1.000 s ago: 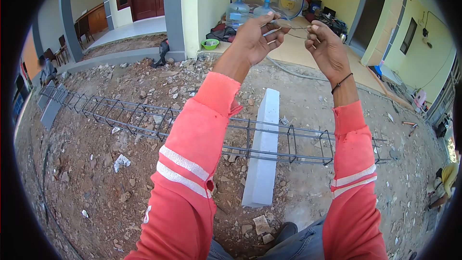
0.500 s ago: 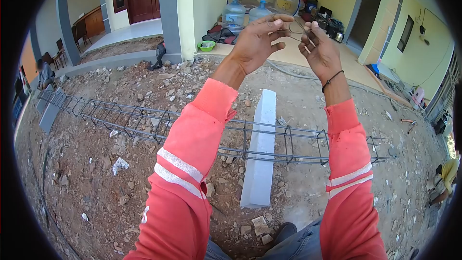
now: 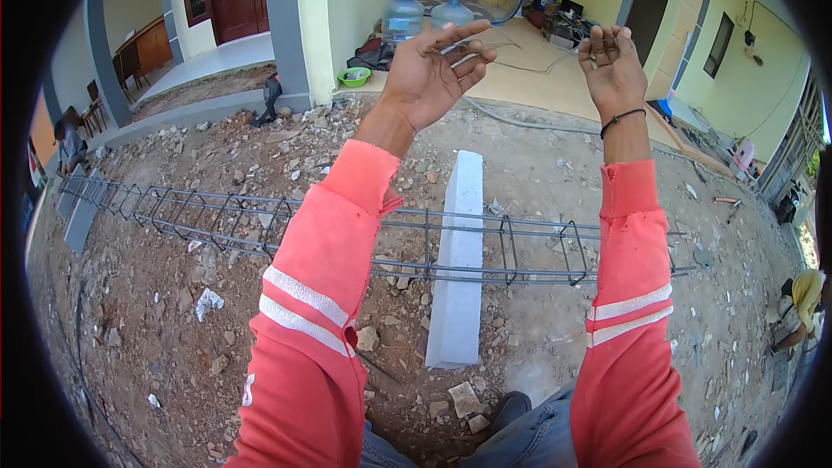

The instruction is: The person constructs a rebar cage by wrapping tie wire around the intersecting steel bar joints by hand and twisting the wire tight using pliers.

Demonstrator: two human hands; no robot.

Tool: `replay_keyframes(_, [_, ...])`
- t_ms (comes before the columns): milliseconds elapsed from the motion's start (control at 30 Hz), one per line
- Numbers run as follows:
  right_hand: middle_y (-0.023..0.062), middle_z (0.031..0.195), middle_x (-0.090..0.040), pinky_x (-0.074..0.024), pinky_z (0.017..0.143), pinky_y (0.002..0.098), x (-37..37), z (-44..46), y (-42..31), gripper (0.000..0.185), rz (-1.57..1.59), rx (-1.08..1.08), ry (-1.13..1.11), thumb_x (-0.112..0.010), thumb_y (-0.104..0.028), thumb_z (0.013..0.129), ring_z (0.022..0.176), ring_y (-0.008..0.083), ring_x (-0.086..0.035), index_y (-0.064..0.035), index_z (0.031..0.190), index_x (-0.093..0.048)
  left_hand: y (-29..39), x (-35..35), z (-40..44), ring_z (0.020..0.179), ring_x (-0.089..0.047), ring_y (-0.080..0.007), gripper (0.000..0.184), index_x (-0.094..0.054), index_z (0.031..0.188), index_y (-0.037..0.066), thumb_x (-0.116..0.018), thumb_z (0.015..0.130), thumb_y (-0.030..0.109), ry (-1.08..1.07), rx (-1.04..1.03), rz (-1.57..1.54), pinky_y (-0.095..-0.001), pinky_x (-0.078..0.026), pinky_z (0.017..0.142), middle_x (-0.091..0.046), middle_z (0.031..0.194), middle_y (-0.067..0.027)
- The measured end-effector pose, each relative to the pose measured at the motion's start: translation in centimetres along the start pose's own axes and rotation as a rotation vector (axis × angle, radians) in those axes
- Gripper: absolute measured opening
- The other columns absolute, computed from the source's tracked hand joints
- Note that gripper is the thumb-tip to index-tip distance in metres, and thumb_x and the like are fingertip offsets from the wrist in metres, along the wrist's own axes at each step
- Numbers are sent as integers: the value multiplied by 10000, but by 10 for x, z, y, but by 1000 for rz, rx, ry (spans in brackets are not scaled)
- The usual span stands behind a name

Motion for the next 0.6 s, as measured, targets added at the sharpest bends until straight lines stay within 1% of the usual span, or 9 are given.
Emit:
replay_keyframes(133, [91,933,-696,-590,767,372,-14,-6,-26,198,-116,176,-106,-549,-237,1030,835,190,-697,-46,1018,-599,-12,-4,-15,1208,-581,-324,590,-496,1387,-33,-610,952,349,-92,146,26,-439,-484,1021,-636,1206,-170])
replay_keyframes(200, [102,903,-696,-597,705,341,-21,-13,-43,209,-203,246,-112,-565,-229,1023,790,189,-704,-25,1012,-610,-17,29,-26,1230,-578,-353,591,-566,1314,-47,-667,916,377,18,385,782,-429,-476,1024,-608,1267,-212])
replay_keyframes(233, [112,873,-696,-605,644,310,-26,-18,-50,221,-288,311,-123,-581,-221,1015,744,188,-710,-4,1006,-622,-11,35,-25,1230,-578,-353,591,-566,1314,-47,-667,916,377,11,386,782,-429,-476,1024,-608,1267,-212])
replay_keyframes(300, [111,846,-698,-598,614,297,-30,-23,-54,235,-361,336,-135,-593,-221,1009,710,184,-708,10,993,-634,20,48,-21,1159,-617,-350,542,-632,1224,-33,-683,906,404,225,490,1945,-391,-490,984,-612,1258,-210])
replay_keyframes(333, [110,820,-699,-591,583,284,-33,-26,-54,250,-433,353,-147,-606,-221,1003,676,180,-706,25,979,-646,20,45,-20,1159,-617,-350,542,-632,1224,-33,-683,906,404,220,490,1945,-391,-490,984,-612,1258,-210])
replay_keyframes(400, [108,809,-700,-593,586,287,-38,-32,-49,248,-459,360,-159,-611,-218,1000,668,180,-704,26,978,-653,54,-2,-24,1089,-642,-332,518,-658,1143,-33,-673,911,430,543,-170,2068,-363,-502,915,-649,1192,-210])
replay_keyframes(467, [106,798,-701,-594,588,290,-43,-38,-40,247,-481,357,-174,-617,-215,997,660,180,-703,27,977,-661,39,-36,-13,993,-660,-279,520,-660,1088,-45,-648,928,450,302,-447,1807,-356,-508,849,-677,1100,-200])
replay_keyframes(533, [101,797,-701,-587,603,286,-53,-43,-29,244,-439,373,-207,-631,-213,989,662,166,-693,28,985,-672,-2,-64,-11,929,-659,-250,510,-663,1062,-58,-618,953,438,180,-157,1372,-359,-509,829,-692,981,-180])
replay_keyframes(600, [95,794,-700,-581,615,283,-66,-52,-19,240,-460,369,-255,-637,-209,984,666,158,-686,28,986,-679,-30,-75,-3,828,-651,-196,449,-654,984,-57,-557,1002,381,135,-158,1251,-335,-508,754,-663,821,-121])
Point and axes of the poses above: each hand's wrist, its own z-axis towards the middle knuckle, its own x-axis out of the back of the hand, y = z × x, the point moved 6 cm from there along z, towards the middle knuckle
